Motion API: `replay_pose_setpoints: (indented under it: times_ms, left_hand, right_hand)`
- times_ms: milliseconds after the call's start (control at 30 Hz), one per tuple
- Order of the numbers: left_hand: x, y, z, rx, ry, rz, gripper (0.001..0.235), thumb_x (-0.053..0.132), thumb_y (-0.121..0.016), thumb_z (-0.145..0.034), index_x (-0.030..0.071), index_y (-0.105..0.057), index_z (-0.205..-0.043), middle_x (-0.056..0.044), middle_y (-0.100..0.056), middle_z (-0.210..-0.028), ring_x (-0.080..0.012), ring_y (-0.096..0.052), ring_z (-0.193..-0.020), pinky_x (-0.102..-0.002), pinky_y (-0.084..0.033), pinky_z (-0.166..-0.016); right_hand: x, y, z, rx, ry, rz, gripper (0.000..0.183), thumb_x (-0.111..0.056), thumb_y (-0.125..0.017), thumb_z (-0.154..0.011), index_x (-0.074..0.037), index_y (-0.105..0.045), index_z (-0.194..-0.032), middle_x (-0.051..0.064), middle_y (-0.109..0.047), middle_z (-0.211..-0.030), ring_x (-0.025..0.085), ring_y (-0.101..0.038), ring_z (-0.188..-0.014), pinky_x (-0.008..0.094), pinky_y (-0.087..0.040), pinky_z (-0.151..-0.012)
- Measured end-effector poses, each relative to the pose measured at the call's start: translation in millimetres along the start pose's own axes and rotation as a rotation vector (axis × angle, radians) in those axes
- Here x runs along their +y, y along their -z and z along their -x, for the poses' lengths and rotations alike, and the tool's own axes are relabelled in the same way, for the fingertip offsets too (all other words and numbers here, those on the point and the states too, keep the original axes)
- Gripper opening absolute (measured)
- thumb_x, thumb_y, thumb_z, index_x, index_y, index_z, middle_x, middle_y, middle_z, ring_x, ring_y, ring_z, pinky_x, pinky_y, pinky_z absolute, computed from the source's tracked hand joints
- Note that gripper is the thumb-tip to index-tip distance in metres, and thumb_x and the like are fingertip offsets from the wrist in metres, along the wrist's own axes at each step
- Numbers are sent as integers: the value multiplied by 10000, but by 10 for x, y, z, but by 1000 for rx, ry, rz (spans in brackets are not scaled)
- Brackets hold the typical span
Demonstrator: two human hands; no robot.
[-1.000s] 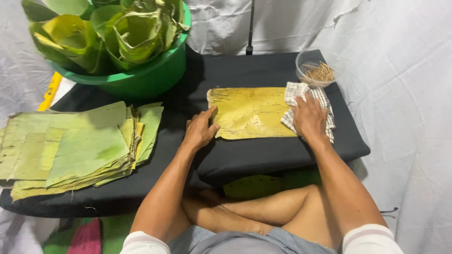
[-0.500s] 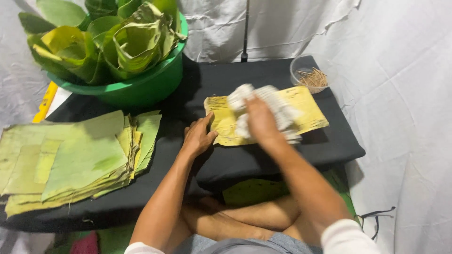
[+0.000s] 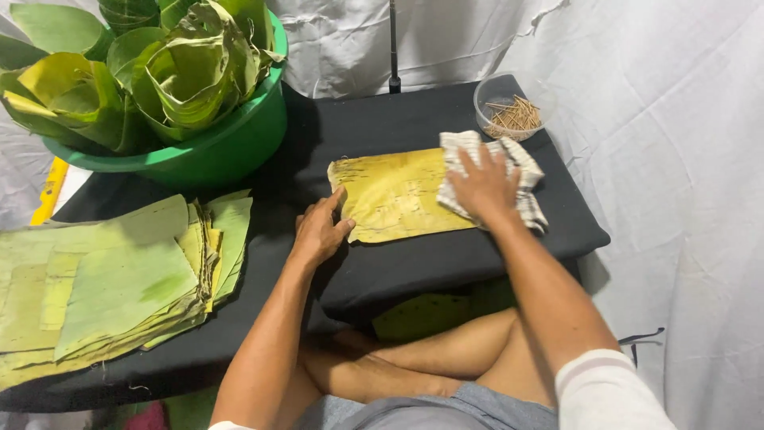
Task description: Cleaning banana leaves with a cloth and folding them into cone shapes for food packaging.
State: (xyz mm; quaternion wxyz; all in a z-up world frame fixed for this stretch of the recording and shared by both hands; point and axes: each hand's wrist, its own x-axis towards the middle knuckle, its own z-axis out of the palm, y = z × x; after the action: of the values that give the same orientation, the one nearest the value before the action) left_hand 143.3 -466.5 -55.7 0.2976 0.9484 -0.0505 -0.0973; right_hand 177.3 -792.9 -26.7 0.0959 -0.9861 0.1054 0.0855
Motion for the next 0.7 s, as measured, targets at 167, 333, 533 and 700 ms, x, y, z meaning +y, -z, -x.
replay_pose_setpoints:
  times_ms: [167,333,533,700]
  left_hand:
    - [-44,-46,-2,24,-1,-3,765,376,-692,-903,299,-377,-1596,-56,-630,-1306,-304,-541,-1256,-481,-362,-1053]
    - [19,33,-2,45,-14,26,782,377,-705,-887,282,-383,-1594,-95,-623,-1344,-349,-538,-1276,-521,-358,-1062]
    - [326,216,-140,158,106,375,1078,214,-769,-868,144,-46,-1664,-156,-714,-1177,-356,-686,-1154,-509,-523,-978]
    - [187,68,-485,343,57,371,454,254,-704,-859,300,-713,-1311,-68,-774,-978,-291,-735,-999,-439,-579,-847]
  right_hand:
    - [601,-167,-94,147,88,0,560,-541,-344,-1068,-331,-423,-1581,142,-353,-1649,423,-283,-1517,764,-191,-1130]
    - [830,-438,-136,687,365,-110,342,-305,-600,-1035,-189,-723,-1332,203,-696,-1249,395,-640,-1220,553,-454,-972]
    - [847,-303,51,655,401,-465,313,-162,-609,-1047,-83,-714,-1331,218,-697,-1106,474,-648,-1108,550,-509,-922]
    - [1111,-237,-46,476,355,-430,276,-195,-676,-975,-210,-762,-1237,152,-707,-1127,417,-652,-1171,529,-512,-983]
